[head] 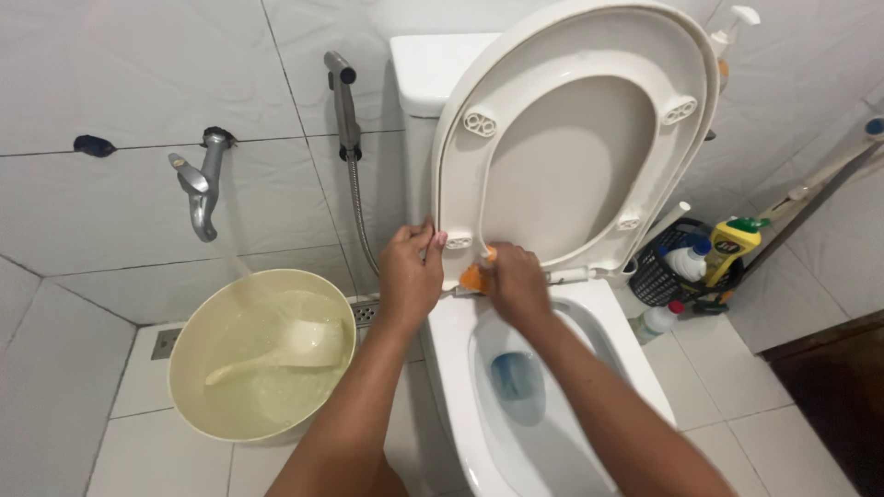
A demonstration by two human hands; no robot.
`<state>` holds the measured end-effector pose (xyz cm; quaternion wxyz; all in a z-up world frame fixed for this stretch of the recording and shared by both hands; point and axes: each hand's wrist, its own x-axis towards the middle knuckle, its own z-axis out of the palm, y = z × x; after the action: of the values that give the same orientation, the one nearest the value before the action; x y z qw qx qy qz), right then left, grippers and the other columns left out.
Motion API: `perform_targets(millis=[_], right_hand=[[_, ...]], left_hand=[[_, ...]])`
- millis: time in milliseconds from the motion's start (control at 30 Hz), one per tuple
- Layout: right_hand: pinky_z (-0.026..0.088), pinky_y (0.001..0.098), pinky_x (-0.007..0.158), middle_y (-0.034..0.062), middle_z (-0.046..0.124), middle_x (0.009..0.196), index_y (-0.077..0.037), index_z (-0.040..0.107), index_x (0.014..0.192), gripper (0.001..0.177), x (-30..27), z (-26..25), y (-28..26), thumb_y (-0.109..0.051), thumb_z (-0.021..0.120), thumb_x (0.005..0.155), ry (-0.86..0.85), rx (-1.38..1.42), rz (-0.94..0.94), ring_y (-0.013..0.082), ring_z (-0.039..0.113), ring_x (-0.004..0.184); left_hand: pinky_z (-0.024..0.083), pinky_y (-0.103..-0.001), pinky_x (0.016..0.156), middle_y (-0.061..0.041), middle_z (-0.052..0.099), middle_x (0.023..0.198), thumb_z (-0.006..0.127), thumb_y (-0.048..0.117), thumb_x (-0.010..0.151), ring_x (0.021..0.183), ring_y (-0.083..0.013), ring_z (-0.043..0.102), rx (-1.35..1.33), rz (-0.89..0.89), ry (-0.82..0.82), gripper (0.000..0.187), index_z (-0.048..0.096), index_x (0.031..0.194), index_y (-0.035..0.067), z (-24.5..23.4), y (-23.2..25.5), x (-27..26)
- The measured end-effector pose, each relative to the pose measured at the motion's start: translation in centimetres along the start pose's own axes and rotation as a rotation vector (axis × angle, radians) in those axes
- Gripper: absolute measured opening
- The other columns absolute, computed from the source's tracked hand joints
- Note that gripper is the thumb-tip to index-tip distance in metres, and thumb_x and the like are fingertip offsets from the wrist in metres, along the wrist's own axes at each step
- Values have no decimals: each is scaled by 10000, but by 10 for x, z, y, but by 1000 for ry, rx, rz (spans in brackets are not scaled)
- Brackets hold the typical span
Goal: The person cleans a toilet using an orange sponge and a bucket of water. They wipe the toilet tank, seat, and rim, then rinse the sponge and pour water into the bowl.
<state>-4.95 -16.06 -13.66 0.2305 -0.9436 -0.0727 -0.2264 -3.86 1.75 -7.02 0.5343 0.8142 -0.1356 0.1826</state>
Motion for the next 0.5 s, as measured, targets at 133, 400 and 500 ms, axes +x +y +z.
perform_targets(millis=[133,400,500], right_hand=[[374,513,896,249,562,1068,78,482,1216,348,11,38,-40,-60,562,906,356,130,-7,407,523,991],[362,505,968,160,592,1132,-11,563,1151,378,-14,-9,10,-69,616,782,99,-154,-154,356,531,1051],[350,498,1075,158,576,1204,-1,556,1241,378,-29,-22,14,25,533,865,209,-152,-175,346,524,1161]], left_hand=[[522,-388,784,-213,655,973,606,181,907,865,-331,669,93,-31,-57,307,660,1120,-33,-3,-3,9],[517,-419,810,-224,616,1141,586,192,898,922,-342,663,125,45,-69,445,504,1266,-44,-2,-9,16],[494,-451,871,-227,639,1121,589,209,925,1007,-385,629,191,139,-50,439,501,1275,-42,2,-14,13]])
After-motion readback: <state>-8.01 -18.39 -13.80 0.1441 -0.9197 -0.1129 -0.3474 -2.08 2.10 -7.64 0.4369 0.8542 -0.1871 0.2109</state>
